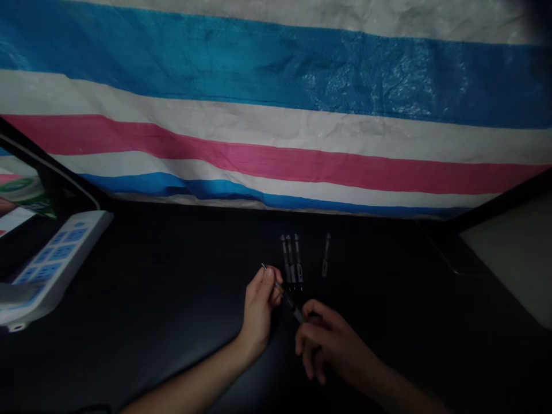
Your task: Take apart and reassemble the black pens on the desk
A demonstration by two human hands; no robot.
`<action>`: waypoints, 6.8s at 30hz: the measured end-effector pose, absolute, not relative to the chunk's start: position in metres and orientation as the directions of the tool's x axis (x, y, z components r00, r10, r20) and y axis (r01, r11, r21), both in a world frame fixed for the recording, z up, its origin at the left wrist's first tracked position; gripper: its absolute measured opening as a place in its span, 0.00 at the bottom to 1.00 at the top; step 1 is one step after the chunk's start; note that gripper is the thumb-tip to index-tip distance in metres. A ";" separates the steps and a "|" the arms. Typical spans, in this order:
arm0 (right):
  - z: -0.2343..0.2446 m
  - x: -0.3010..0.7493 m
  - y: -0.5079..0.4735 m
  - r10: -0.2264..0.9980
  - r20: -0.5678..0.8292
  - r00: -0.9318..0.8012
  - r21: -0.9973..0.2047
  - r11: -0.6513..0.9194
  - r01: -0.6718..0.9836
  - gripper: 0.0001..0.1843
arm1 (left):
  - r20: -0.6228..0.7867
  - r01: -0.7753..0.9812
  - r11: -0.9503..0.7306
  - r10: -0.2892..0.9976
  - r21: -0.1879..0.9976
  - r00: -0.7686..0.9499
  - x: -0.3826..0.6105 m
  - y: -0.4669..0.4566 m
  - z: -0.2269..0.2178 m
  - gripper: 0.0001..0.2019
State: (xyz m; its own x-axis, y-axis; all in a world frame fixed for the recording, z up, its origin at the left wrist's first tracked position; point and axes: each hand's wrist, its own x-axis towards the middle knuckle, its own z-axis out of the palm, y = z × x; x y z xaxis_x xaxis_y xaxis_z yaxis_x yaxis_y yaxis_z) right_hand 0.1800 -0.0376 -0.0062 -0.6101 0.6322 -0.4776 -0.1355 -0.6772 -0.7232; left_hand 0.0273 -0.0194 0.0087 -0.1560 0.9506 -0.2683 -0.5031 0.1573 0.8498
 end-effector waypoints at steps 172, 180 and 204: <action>0.004 0.188 -0.028 0.788 -0.371 -0.492 -0.929 -0.328 0.174 0.21 | 0.020 -0.299 -0.078 0.981 0.951 -0.192 0.007 0.008 0.010 0.22; 0.000 0.188 -0.029 0.791 -0.350 -0.502 -0.936 -0.313 0.160 0.20 | 0.011 -0.279 -0.073 0.976 0.958 -0.217 0.006 0.009 0.009 0.18; 0.004 0.187 -0.030 0.786 -0.365 -0.498 -0.931 -0.304 0.203 0.17 | 0.009 -0.220 -0.065 0.969 0.973 -0.248 -0.001 0.017 0.009 0.18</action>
State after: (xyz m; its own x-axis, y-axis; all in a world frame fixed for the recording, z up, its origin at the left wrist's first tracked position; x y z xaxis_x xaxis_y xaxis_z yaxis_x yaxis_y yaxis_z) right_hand 0.1872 -0.0295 0.0043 -0.4981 0.7864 -0.3654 0.2026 -0.3043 -0.9308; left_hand -0.0007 0.0171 0.0093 -0.2483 0.9686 0.0088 -0.2204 -0.0653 0.9732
